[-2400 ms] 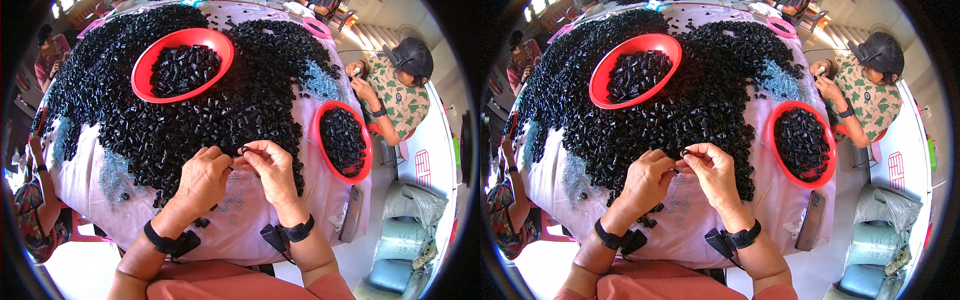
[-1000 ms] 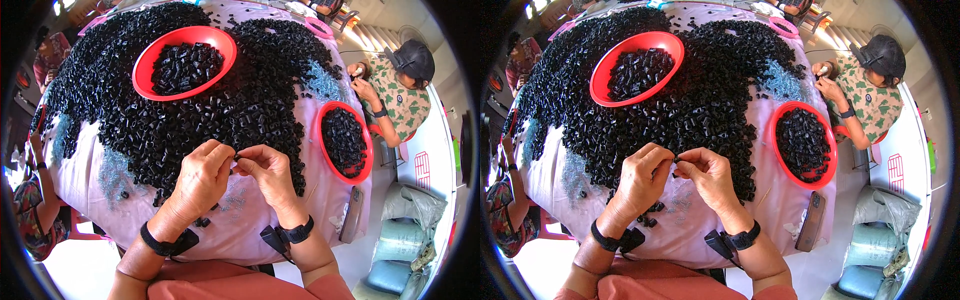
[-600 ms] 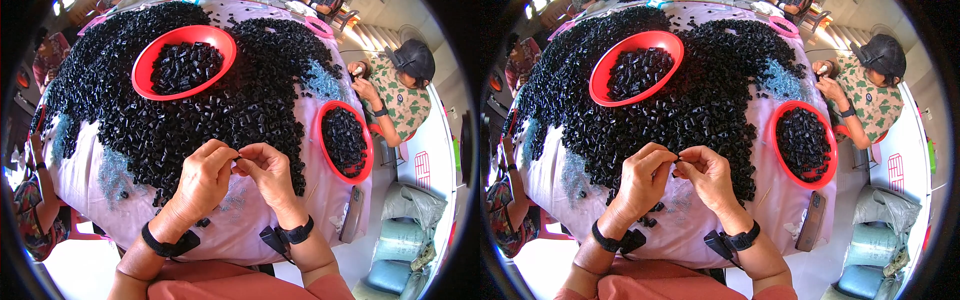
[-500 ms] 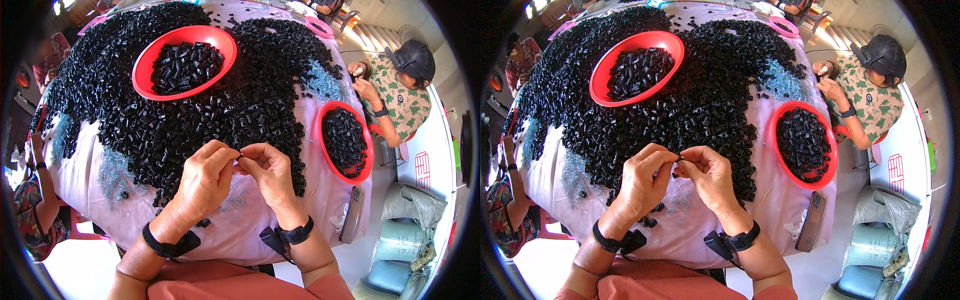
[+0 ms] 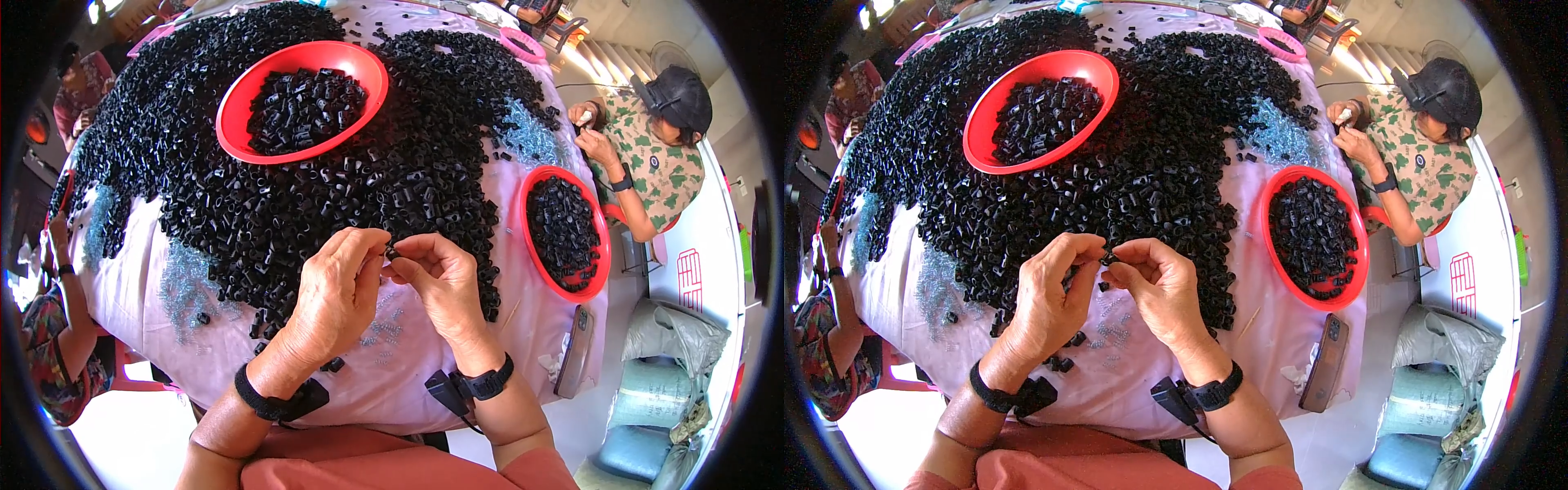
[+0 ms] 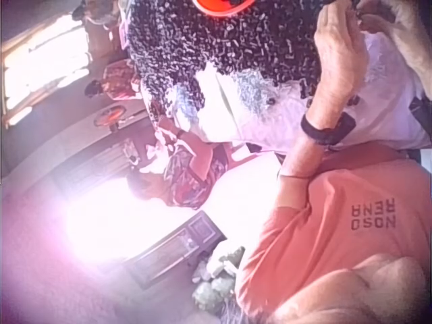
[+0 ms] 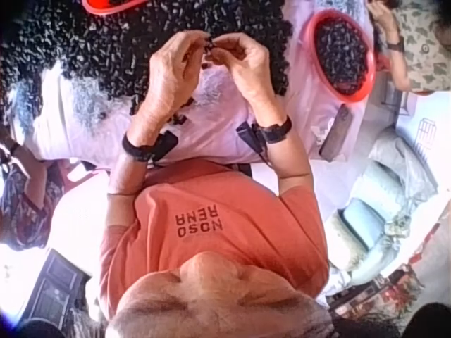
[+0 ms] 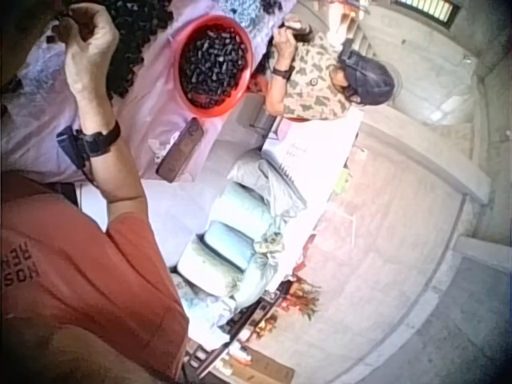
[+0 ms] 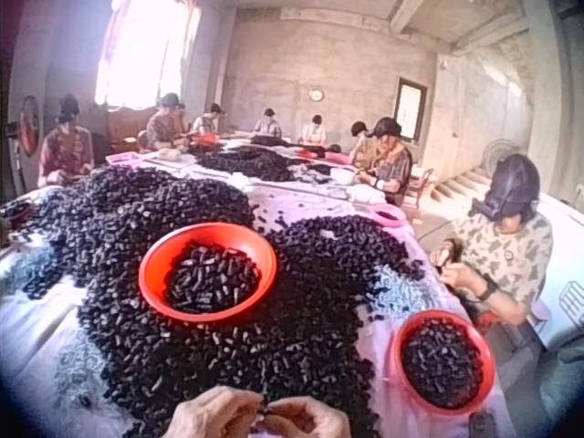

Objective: The person is manually sorting small black shoe components from a large pile on a table.

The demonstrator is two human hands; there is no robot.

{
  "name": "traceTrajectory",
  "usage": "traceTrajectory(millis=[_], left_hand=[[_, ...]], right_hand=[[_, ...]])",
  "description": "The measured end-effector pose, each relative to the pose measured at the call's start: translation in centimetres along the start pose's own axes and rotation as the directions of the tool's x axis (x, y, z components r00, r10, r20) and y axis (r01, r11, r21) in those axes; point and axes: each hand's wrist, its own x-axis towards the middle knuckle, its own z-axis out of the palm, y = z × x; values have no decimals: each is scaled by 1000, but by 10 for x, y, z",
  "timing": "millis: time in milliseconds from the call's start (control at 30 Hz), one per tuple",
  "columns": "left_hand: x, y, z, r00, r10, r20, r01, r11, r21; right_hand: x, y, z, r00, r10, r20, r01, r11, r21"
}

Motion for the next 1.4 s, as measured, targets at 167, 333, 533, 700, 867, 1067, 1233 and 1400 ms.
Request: traceTrajectory(millis=[167, 333, 533, 700, 867, 1067, 1233, 1400], left_hand=[[-1, 0, 0, 1000, -26, -2, 26, 1000, -8], [0, 3, 0, 999, -51, -2, 51, 998, -28], [0, 1, -3, 999, -37, 31, 39, 997, -71], [2, -1, -5, 991, -65, 113, 81, 986, -146], [2, -2, -2, 995, -41, 88, 52, 990, -133], [0, 4, 0, 992, -118, 50, 125, 980, -157], [-2, 1, 0, 994, -102, 48, 110, 977, -183], [2, -13, -12, 997, -43, 63, 47, 996, -79]], right_hand=[[1, -3, 2, 1000, 1, -11, -1, 999, -32], [1, -3, 1, 1000, -5, -10, 4, 1000, -25], [1, -2, 0, 1000, -15, 2, 15, 1000, -13], [-2, -5, 1, 1000, -13, 9, 13, 1000, 0], [-1, -3, 2, 999, -30, -16, 31, 999, 41], [-1, -2, 2, 999, -25, -42, 26, 999, 22], [-3, 1, 3, 996, -86, -31, 86, 996, 13], [-4, 0, 3, 994, -112, 3, 112, 992, -63]])
